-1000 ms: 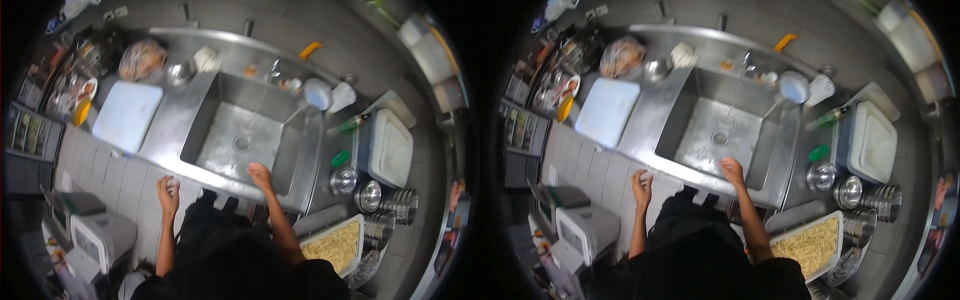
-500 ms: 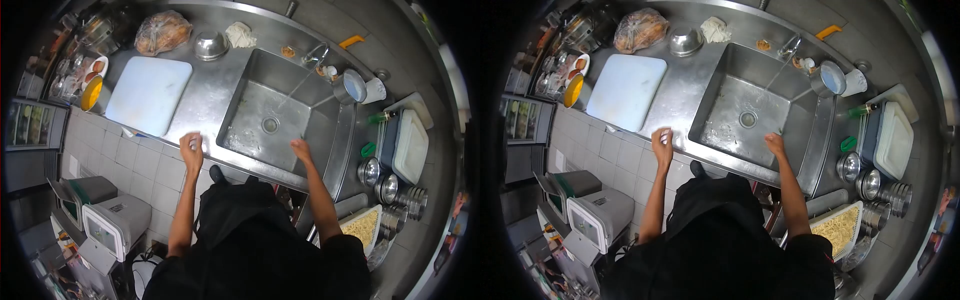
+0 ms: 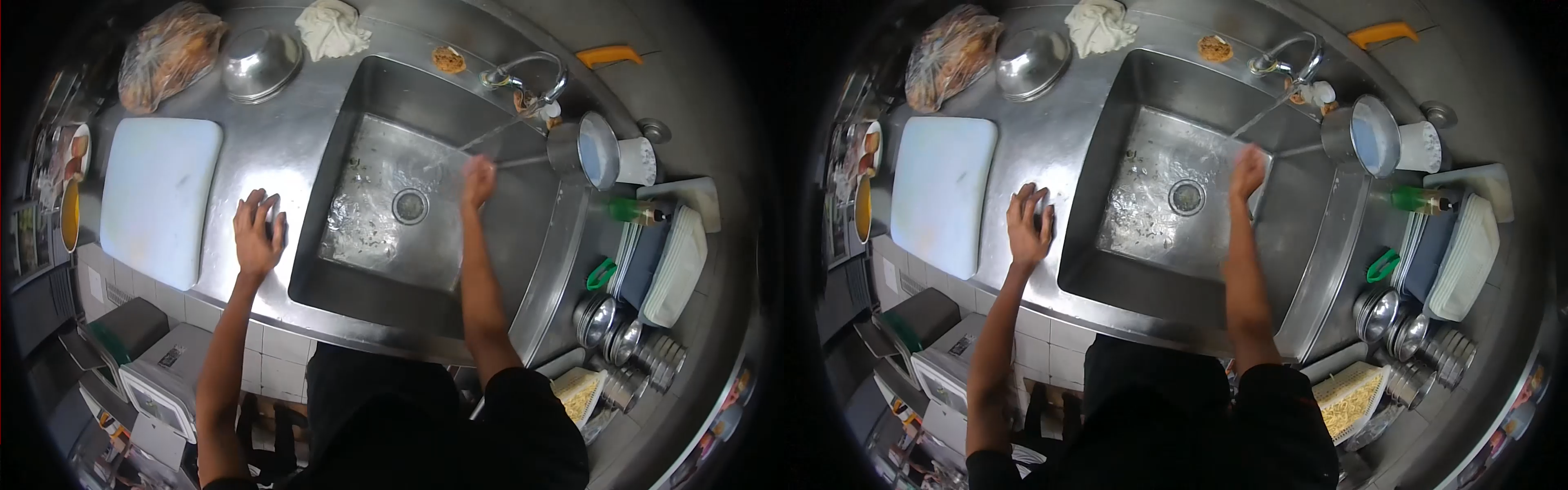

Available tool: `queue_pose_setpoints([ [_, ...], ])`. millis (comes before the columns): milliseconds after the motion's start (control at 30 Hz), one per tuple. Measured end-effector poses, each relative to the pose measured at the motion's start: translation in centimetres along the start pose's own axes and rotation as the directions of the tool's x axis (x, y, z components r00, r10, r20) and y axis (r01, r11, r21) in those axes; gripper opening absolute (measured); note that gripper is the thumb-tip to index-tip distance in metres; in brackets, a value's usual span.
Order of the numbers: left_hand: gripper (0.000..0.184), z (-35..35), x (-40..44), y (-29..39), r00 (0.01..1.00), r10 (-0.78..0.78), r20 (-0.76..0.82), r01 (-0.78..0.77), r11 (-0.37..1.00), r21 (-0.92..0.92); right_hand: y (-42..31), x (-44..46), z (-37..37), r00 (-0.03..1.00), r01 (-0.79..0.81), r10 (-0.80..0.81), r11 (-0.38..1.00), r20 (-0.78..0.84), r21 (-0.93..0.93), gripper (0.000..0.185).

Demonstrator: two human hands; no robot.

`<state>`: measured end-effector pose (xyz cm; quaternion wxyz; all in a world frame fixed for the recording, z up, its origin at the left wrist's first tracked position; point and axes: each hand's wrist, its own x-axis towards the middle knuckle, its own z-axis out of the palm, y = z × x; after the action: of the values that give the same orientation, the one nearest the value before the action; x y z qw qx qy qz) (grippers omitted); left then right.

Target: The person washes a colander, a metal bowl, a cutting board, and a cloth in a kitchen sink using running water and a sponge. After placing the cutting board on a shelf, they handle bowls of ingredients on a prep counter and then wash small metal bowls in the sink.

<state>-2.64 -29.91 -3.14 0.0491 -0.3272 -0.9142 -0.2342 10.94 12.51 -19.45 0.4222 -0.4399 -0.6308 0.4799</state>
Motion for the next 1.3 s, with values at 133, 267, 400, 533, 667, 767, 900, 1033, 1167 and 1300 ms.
queue_pose_setpoints([
  [133, 0.031, 0.1, 0.0, 0.0, 1.0, -0.005, 0.006, 0.005, 1.0, 0.019, -10.6, 11.9, 0.5, 0.752, 0.586, -0.659, 0.681, -0.019, -0.44, 0.03],
  [267, 0.032, -0.2, 0.0, -0.3, 0.999, -0.024, 0.023, 0.023, 1.0, 0.017, -12.2, 20.0, 0.4, 0.747, 0.543, -0.094, 0.657, 0.659, -0.522, 0.031],
  [400, 0.032, -0.1, 0.0, -0.4, 0.999, -0.026, 0.037, 0.023, 0.997, 0.069, -20.3, 16.2, -2.2, 0.687, -0.359, 0.263, 0.933, 0.677, 0.001, 0.029],
  [533, 0.031, -0.1, 0.3, -0.2, 0.999, -0.021, 0.038, 0.018, 0.998, 0.063, 2.0, 6.0, -4.2, 0.448, -0.366, 0.267, 0.926, 0.853, -0.097, 0.031],
  [667, 0.029, 0.0, 0.4, -0.1, 0.996, -0.062, 0.068, 0.058, 0.996, 0.066, 16.8, -7.8, -1.7, 0.319, -0.1, 0.485, 0.872, 0.814, -0.48, 0.044],
  [767, 0.029, 0.2, 0.2, -0.6, 0.994, -0.067, 0.082, 0.062, 0.996, 0.067, 15.8, -11.5, 1.3, 0.479, 0.638, 0.263, 0.551, 0.837, -0.539, 0.063],
  [900, 0.029, 0.2, 0.3, -0.8, 0.993, -0.06, 0.098, 0.054, 0.996, 0.064, 14.7, -12.3, 2.8, 0.588, 0.336, 0.42, 0.651, 0.691, -0.681, 0.062],
  [1033, 0.029, 0.4, 0.1, -1.1, 0.993, -0.063, 0.097, 0.055, 0.995, 0.077, 16.8, -14.5, 2.5, 0.705, 0.377, 0.201, 0.707, 0.68, -0.599, 0.054],
  [1167, 0.03, 0.6, 0.1, -1.2, 0.993, -0.06, 0.106, 0.053, 0.996, 0.071, 18.5, -16.7, 4.1, 0.86, 0.307, 0.151, 0.611, 0.488, -0.729, 0.043],
  [1300, 0.03, 0.4, 0.0, -1.3, 0.991, -0.066, 0.116, 0.057, 0.995, 0.08, 18.6, -15.4, 5.3, 0.75, 0.198, 0.523, 0.408, 0.405, -0.892, 0.034],
])
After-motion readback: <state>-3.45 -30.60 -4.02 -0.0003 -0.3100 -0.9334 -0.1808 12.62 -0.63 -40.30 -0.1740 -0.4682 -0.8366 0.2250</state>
